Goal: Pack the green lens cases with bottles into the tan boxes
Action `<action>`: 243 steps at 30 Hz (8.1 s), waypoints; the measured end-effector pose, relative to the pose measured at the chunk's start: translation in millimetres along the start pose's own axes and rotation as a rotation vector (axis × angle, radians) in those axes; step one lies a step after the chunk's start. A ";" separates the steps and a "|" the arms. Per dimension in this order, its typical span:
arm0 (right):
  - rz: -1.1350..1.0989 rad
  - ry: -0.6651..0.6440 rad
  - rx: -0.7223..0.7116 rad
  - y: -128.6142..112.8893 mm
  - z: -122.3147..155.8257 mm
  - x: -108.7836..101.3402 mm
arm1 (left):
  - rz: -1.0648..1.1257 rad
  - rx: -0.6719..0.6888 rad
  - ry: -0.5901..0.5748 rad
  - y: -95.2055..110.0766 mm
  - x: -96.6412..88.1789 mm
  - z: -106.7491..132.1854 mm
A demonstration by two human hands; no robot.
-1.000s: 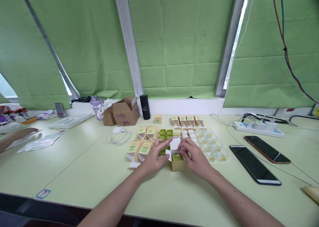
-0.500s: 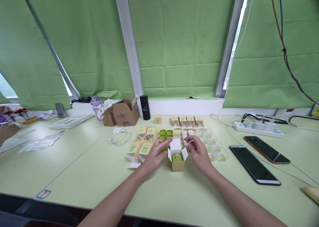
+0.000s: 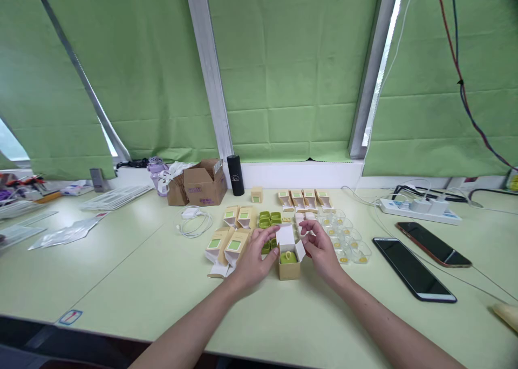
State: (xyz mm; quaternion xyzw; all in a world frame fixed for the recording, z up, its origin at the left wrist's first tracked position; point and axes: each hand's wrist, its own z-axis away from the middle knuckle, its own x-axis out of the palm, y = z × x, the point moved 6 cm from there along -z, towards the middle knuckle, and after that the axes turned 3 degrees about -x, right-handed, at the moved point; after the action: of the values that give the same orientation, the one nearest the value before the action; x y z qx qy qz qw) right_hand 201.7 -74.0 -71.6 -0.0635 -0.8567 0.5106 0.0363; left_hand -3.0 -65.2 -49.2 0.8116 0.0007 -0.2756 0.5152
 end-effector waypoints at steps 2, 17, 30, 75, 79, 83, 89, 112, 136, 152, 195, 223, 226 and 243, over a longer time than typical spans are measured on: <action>-0.043 0.008 0.034 -0.9 1.4 1.7 | -0.021 -0.018 0.018 0.6 0.8 1.3; -0.203 -0.062 0.131 0.6 5.9 11.4 | -0.021 -0.102 0.009 2.8 8.4 3.4; -0.161 -0.088 0.141 -3.8 8.2 15.5 | 0.011 -0.108 0.007 3.8 11.4 1.9; -0.007 -0.163 0.125 -0.8 12.4 20.9 | -0.023 -0.012 0.091 11.7 8.5 3.2; -0.022 -0.158 0.109 -3.8 12.4 20.9 | -0.024 0.005 0.102 16.9 7.0 3.6; -0.042 -0.156 0.078 -7.1 12.3 20.3 | -0.023 -0.004 0.093 19.5 7.2 3.6; -0.010 -0.093 -0.023 -22.3 10.8 10.8 | -0.040 0.004 0.108 21.2 6.4 3.7; 0.345 -0.221 -0.469 -55.8 22.5 10.5 | -0.339 0.320 0.069 44.6 -7.9 12.3; 0.410 -0.282 -0.670 -56.5 28.2 14.6 | -0.405 0.591 0.109 47.3 -0.4 19.6; 0.461 -0.304 -0.695 -58.2 29.8 12.1 | -0.402 0.611 0.076 48.0 0.8 21.0; 0.686 -0.443 -0.638 -64.6 24.2 6.6 | -0.605 0.295 0.068 27.4 4.3 8.6; 1.038 -0.068 -0.438 -29.2 2.0 -14.6 | -0.490 0.409 0.165 40.3 1.6 13.2; 1.040 -0.067 -0.411 -27.2 3.9 -10.9 | -0.546 0.402 0.136 46.7 5.3 13.4; 1.005 -0.003 -0.420 -34.1 6.0 -9.9 | -0.953 0.270 -0.348 86.1 45.9 -8.9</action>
State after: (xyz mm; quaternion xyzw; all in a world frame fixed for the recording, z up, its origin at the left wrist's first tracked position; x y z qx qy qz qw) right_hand 208.3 -96.7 -44.4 -0.4702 -0.8046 0.2832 -0.2268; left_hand 64.4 -111.1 5.1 0.7225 0.2489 -0.6079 0.2159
